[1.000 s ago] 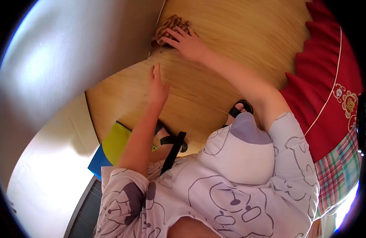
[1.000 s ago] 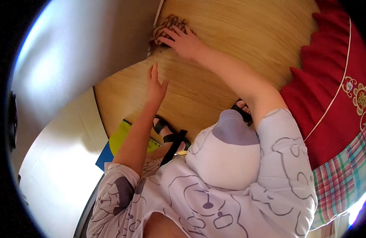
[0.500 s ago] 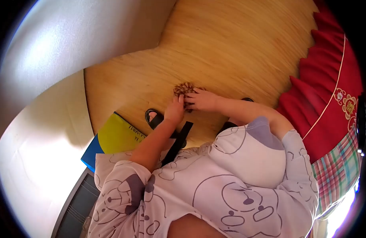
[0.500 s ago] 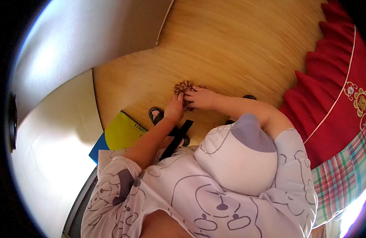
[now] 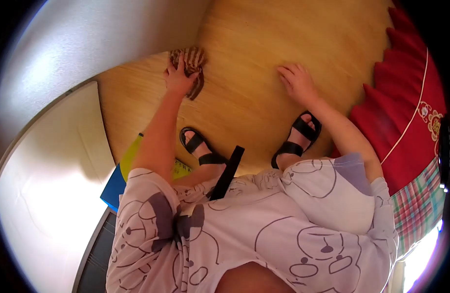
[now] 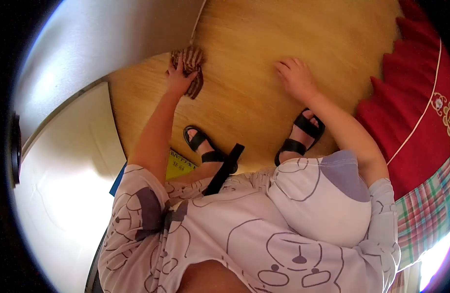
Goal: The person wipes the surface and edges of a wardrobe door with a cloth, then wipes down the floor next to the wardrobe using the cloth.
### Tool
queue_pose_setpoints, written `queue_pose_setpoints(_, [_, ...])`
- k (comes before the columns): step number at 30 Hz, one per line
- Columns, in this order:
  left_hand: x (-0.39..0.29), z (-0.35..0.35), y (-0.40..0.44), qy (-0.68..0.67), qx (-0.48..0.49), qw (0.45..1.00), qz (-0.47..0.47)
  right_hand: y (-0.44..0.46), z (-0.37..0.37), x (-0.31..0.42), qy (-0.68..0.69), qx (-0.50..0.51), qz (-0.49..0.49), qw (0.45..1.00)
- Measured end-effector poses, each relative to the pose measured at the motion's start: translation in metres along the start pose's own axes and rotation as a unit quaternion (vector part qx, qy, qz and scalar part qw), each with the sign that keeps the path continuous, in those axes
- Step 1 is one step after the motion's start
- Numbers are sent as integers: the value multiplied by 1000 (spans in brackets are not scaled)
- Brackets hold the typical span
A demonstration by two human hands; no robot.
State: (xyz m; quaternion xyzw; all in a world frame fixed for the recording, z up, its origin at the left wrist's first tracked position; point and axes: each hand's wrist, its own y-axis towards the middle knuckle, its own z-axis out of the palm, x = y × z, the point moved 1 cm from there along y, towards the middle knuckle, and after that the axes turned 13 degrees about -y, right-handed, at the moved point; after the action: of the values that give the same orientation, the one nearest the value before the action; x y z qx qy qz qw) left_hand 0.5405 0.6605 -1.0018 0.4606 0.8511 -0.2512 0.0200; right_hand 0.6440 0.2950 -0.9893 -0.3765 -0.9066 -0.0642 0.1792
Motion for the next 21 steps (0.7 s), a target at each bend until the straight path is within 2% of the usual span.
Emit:
queue_pose_setpoints(4, [-38,16,-53,55,26,998,17,-2,3,6,11,40,-1,999])
queue_pose_setpoints(5, [-53,16,-74,57,48,997,23,-1,7,7,14,15,-10,1000])
queue_pose_setpoints(7, [-44,51,-109,48,50,994,84,5,13,12,23,-18,-24,999])
queue_pose_setpoints(8, [-40,47,-111,52,45,994,84,9,13,13,36,-34,-30,998])
queue_pose_setpoints(10, [-29,44,-113,-106,87,990,26,13,11,8,46,-48,-38,997])
queue_pose_setpoints(11, [-2,38,-101,-134,21,987,88,14,4,7,62,-53,-5,997])
queue_pose_setpoints(13, [65,30,-67,-183,-141,969,82,11,-1,2,79,-54,30,995])
queue_pose_setpoints(14, [105,14,-45,-165,-147,975,35,9,-2,-7,72,-67,38,994])
queue_pose_setpoints(15, [82,-31,-46,-220,-136,965,-29,4,-2,-14,64,-79,46,994])
queue_pose_setpoints(16, [113,-37,-35,-254,-115,960,-23,-1,-3,-16,66,-75,50,994])
queue_pose_setpoints(17, [175,-25,-17,-211,-37,976,-47,-5,-6,-18,62,-80,63,993])
queue_pose_setpoints(18, [164,-24,-19,-211,-33,976,-45,-8,-7,-20,57,-84,75,992])
queue_pose_setpoints(20, [138,-8,-36,2,19,986,-165,-12,-4,-23,48,-73,75,993])
queue_pose_setpoints(21, [133,9,-49,45,-12,991,-123,-14,-2,-24,42,-63,70,995])
